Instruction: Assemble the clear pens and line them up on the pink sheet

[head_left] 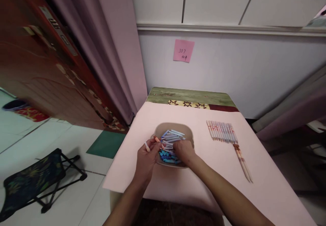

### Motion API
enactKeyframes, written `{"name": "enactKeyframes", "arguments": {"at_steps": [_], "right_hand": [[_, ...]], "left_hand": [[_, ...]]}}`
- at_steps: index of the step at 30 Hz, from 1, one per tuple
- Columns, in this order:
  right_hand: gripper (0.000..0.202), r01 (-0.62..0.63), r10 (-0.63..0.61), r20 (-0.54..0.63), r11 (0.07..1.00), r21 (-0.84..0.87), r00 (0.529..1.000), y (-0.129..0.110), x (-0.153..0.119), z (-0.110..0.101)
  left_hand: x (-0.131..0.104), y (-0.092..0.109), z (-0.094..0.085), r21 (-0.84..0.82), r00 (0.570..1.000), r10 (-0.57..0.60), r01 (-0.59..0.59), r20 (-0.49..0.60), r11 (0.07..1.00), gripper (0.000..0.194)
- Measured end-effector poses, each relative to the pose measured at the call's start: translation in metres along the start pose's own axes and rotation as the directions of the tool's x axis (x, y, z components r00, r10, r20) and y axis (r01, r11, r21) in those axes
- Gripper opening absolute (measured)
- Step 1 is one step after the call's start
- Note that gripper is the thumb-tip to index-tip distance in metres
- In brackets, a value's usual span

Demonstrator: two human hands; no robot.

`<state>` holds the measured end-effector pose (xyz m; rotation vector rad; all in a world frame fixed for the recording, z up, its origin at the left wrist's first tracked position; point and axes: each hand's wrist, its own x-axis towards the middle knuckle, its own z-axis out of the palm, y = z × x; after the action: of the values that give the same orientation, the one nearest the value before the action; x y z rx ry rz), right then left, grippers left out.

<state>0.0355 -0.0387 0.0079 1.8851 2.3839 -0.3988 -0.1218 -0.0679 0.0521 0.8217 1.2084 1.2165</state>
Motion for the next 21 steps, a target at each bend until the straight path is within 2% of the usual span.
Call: {"name": "enactKeyframes", "arguments": {"at_steps": [5, 8, 10, 13, 15, 16, 17, 18, 19, 21], "right_hand": [[0.029, 0.037, -0.036, 0.027, 0.998, -0.04, 0.999, -0.014, 0.008, 0.002], [0.027, 0.047, -0.046, 0.015, 0.998, -0.036, 0.999, -0.018, 0.009, 0.002], [0.024, 0.035, -0.035, -0.01, 0.999, -0.022, 0.999, -0.017, 0.007, 0.0], [0.023, -0.019, 0.019, -0.071, 1.0, -0.003, 0.997, -0.006, 0.002, -0.007], [0.021, -0.031, 0.049, -0.139, 0.992, 0.126, 0.989, 0.004, -0.002, -0.015], [0.019, -0.01, 0.059, -0.176, 0.964, 0.265, 0.983, 0.009, -0.004, -0.018], [0.018, 0.029, 0.069, -0.207, 0.9, 0.436, 0.976, 0.013, -0.007, -0.021], [0.019, 0.081, 0.079, -0.23, 0.786, 0.612, 0.97, 0.016, -0.009, -0.023], [0.023, 0.131, 0.088, -0.24, 0.635, 0.762, 0.967, 0.017, -0.012, -0.024], [0.03, 0.176, 0.091, -0.216, 0.327, 0.928, 0.972, 0.015, -0.018, -0.024]], "left_hand": [[-0.001, 0.0, 0.0, -0.085, 0.993, -0.092, 0.098, 0.069, 0.992, 0.035], [-0.002, 0.0, -0.002, -0.109, 0.985, -0.108, 0.123, 0.135, 0.986, 0.034], [-0.003, 0.001, -0.002, -0.106, 0.982, -0.102, 0.12, 0.158, 0.987, 0.033], [-0.005, 0.004, -0.002, -0.077, 0.987, -0.089, 0.1, 0.135, 0.992, 0.035], [-0.006, 0.006, 0.0, -0.06, 0.989, -0.102, 0.109, 0.107, 0.992, 0.037], [-0.006, 0.006, 0.001, -0.055, 0.989, -0.114, 0.12, 0.092, 0.991, 0.038], [-0.006, 0.005, 0.003, -0.054, 0.989, -0.125, 0.129, 0.079, 0.99, 0.039], [-0.006, 0.004, 0.004, -0.055, 0.989, -0.13, 0.134, 0.066, 0.99, 0.04], [-0.006, 0.003, 0.005, -0.056, 0.99, -0.128, 0.131, 0.055, 0.99, 0.04], [-0.006, -0.001, 0.006, -0.06, 0.994, -0.098, 0.101, 0.045, 0.993, 0.039]]}}
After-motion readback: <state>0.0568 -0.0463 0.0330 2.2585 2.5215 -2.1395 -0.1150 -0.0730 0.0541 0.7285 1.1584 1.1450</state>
